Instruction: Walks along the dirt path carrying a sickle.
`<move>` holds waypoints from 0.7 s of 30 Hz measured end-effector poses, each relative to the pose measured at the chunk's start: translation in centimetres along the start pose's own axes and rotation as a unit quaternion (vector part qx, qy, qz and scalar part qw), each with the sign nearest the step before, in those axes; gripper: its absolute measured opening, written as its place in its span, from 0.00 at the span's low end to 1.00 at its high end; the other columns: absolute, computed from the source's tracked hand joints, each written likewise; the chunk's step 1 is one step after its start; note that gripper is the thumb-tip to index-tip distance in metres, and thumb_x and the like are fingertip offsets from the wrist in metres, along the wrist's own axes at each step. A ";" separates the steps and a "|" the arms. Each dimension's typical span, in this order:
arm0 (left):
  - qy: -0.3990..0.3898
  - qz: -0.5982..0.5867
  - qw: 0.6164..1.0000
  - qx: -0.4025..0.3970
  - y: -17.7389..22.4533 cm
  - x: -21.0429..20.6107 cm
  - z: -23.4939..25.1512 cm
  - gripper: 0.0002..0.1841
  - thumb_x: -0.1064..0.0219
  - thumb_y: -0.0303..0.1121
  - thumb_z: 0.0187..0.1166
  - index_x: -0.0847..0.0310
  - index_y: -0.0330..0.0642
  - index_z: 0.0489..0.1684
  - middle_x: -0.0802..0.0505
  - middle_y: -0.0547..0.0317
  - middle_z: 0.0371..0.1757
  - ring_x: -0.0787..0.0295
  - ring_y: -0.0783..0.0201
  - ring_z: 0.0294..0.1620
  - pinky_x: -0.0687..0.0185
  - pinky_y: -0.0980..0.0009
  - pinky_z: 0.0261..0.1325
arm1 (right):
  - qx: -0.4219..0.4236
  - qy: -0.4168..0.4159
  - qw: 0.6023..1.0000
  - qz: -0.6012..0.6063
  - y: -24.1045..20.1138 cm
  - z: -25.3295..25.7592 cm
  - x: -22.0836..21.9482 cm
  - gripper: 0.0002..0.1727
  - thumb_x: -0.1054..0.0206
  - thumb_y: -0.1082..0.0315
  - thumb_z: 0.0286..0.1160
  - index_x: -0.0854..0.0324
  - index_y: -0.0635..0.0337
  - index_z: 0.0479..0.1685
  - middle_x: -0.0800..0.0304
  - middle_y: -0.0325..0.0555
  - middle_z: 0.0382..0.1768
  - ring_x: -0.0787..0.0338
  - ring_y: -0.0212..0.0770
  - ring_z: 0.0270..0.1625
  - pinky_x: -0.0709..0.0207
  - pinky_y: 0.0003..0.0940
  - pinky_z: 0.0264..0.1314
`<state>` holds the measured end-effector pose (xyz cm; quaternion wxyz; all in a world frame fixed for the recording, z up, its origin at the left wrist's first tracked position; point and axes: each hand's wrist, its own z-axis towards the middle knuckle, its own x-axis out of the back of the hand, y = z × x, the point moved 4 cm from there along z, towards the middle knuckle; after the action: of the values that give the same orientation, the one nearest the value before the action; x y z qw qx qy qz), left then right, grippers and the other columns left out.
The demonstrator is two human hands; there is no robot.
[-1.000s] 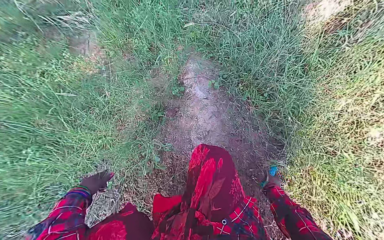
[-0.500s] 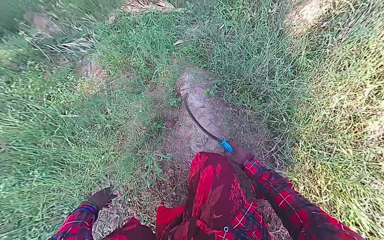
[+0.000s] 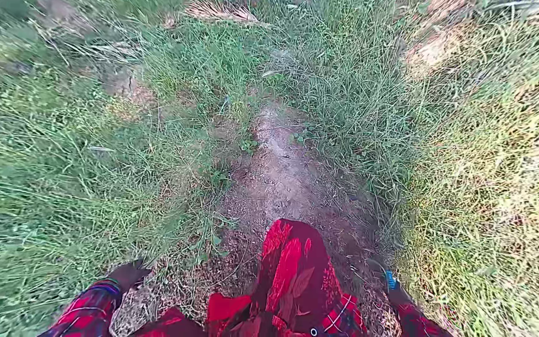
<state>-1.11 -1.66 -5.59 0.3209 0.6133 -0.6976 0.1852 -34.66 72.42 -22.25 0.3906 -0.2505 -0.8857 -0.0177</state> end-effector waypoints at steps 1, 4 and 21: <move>-0.005 -0.002 1.000 0.000 -0.1 -0.1 0.3 0.26 0.42 0.32 0.92 0.36 0.25 0.84 0.16 0.23 0.68 0.14 0.36 0.65 0.23 0.44 0.71 | 0.006 -0.004 1.000 -0.018 1.1 -1.2 -0.1 0.32 0.35 0.57 0.86 0.31 0.72 0.80 0.17 0.72 0.70 0.17 0.65 0.75 0.29 0.61 0.79; 0.003 -0.007 1.000 0.006 1.2 -0.2 -1.0 0.23 0.43 0.31 0.93 0.32 0.21 0.79 0.16 0.22 0.67 0.15 0.37 0.64 0.25 0.45 0.71 | 0.009 0.017 0.999 0.050 -0.1 -4.1 0.2 0.32 0.30 0.54 0.82 0.25 0.70 0.75 0.13 0.74 0.61 0.13 0.68 0.67 0.26 0.65 0.72; 0.011 0.020 0.999 -0.022 2.2 0.6 -4.0 0.27 0.42 0.33 0.93 0.37 0.25 0.85 0.19 0.20 0.73 0.17 0.31 0.72 0.28 0.40 0.77 | 0.290 -0.028 0.957 -0.013 -23.3 -6.6 1.6 0.36 0.33 0.58 0.82 0.36 0.67 0.85 0.15 0.72 0.65 0.14 0.66 0.68 0.27 0.63 0.74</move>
<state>-2.44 0.91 -2.04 0.3384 0.5898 -0.7101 0.1829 -41.67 51.23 -12.72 0.4216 -0.1152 -0.8664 0.2417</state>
